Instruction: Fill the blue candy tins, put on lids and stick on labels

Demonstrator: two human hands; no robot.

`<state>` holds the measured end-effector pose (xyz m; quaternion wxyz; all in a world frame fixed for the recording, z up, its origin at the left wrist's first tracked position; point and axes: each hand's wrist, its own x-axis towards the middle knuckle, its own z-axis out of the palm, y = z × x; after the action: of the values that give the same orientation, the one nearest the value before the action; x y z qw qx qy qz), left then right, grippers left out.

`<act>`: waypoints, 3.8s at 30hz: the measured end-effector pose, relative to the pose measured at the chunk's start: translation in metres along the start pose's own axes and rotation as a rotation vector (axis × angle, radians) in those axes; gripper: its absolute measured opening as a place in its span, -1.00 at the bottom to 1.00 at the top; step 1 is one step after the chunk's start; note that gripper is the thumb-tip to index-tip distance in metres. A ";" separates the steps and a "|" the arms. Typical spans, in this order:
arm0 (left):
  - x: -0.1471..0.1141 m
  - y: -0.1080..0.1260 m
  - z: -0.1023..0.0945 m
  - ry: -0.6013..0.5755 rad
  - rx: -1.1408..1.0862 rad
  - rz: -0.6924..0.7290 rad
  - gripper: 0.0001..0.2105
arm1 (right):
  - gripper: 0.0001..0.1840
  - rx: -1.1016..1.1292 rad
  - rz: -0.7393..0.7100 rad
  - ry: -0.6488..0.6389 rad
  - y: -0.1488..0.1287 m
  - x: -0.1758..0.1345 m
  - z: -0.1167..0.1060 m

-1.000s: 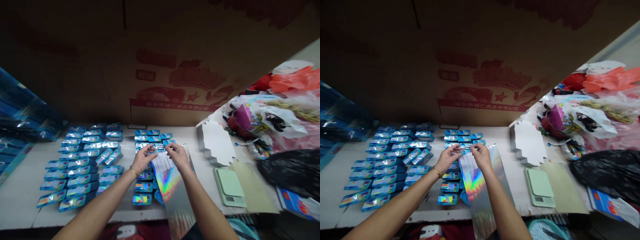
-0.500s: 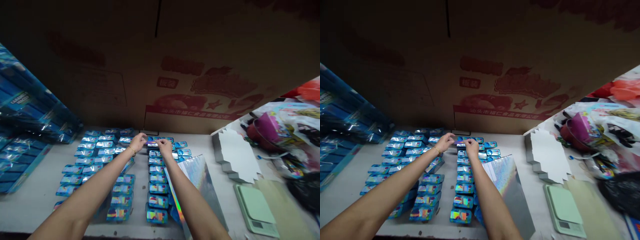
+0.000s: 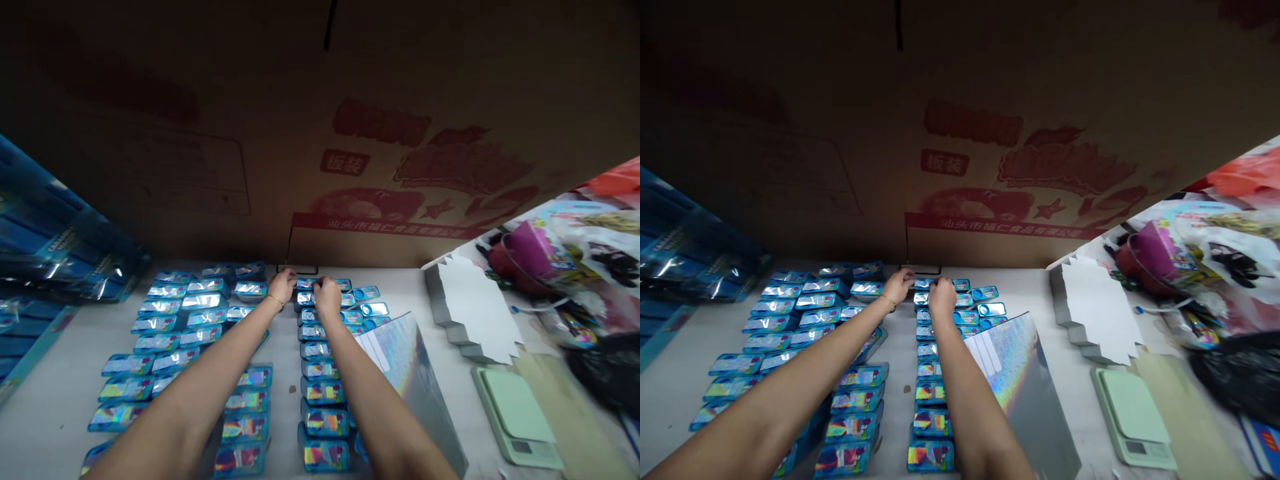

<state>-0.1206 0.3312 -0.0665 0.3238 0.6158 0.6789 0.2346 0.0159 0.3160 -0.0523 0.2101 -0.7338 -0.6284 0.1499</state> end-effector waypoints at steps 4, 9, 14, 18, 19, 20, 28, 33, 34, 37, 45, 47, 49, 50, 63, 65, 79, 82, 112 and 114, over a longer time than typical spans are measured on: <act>-0.009 -0.004 0.010 0.085 0.022 -0.024 -0.71 | -0.69 -0.166 -0.166 0.024 0.000 -0.011 -0.004; -0.023 -0.002 0.017 0.025 0.047 0.056 -0.69 | -0.59 -0.302 -0.427 -0.104 -0.001 -0.016 -0.016; -0.054 0.016 0.011 0.062 0.224 0.220 -0.54 | -0.62 0.075 -0.299 0.040 0.031 -0.079 -0.062; -0.087 0.042 0.025 0.004 0.454 0.461 -0.45 | -0.62 0.277 -0.106 0.102 0.068 -0.205 -0.095; -0.094 0.048 0.032 -0.020 0.499 0.482 -0.42 | -0.61 0.235 -0.059 0.061 0.073 -0.233 -0.095; -0.100 0.053 0.039 -0.038 0.541 0.488 -0.39 | -0.57 0.169 -0.047 0.022 0.075 -0.255 -0.091; -0.115 0.054 0.066 -0.020 0.715 0.438 -0.38 | -0.05 -0.184 -0.163 -0.118 0.058 -0.257 -0.038; -0.118 0.045 0.057 -0.036 0.730 0.434 -0.43 | 0.03 -0.159 -0.208 -0.135 0.049 -0.256 -0.036; -0.118 0.043 0.054 -0.037 0.733 0.429 -0.45 | 0.04 -0.148 -0.221 -0.137 0.047 -0.256 -0.035; -0.118 0.035 0.044 -0.030 0.745 0.394 -0.49 | 0.00 -0.108 -0.247 -0.137 0.038 -0.252 -0.031; -0.116 0.034 0.027 -0.070 0.792 0.344 -0.52 | -0.19 0.054 -0.364 -0.101 0.024 -0.254 -0.028; -0.120 0.040 0.031 -0.075 0.793 0.368 -0.47 | -0.29 0.072 -0.401 -0.093 0.031 -0.256 -0.038; -0.127 0.044 0.037 -0.106 0.787 0.412 -0.42 | -0.38 0.047 -0.382 -0.073 0.042 -0.253 -0.048; -0.131 0.046 0.041 -0.132 0.782 0.432 -0.40 | -0.39 0.021 -0.354 -0.060 0.046 -0.250 -0.052; -0.156 0.035 0.031 -0.076 0.799 0.419 -0.52 | -0.16 -0.059 -0.303 -0.072 0.043 -0.235 -0.023; -0.154 0.039 0.029 -0.098 0.799 0.419 -0.53 | -0.20 0.004 -0.304 -0.077 0.042 -0.234 -0.025; -0.237 -0.023 -0.028 0.032 0.653 0.419 -0.38 | -0.45 0.500 0.093 -0.084 0.030 -0.170 -0.006; -0.255 -0.025 -0.017 -0.061 0.698 0.497 -0.22 | -0.48 0.585 0.047 -0.118 0.019 -0.179 0.000; -0.267 -0.024 -0.006 -0.132 0.716 0.494 -0.17 | -0.65 -0.379 -0.537 -0.097 0.023 -0.072 -0.029; -0.267 -0.024 -0.007 -0.133 0.708 0.490 -0.17 | -0.67 -0.402 -0.566 -0.127 0.024 -0.064 -0.032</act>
<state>-0.1333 0.0646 -0.0392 0.0708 0.8455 0.5290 0.0170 0.0411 0.2458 -0.0392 0.0552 -0.5466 -0.8356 0.0042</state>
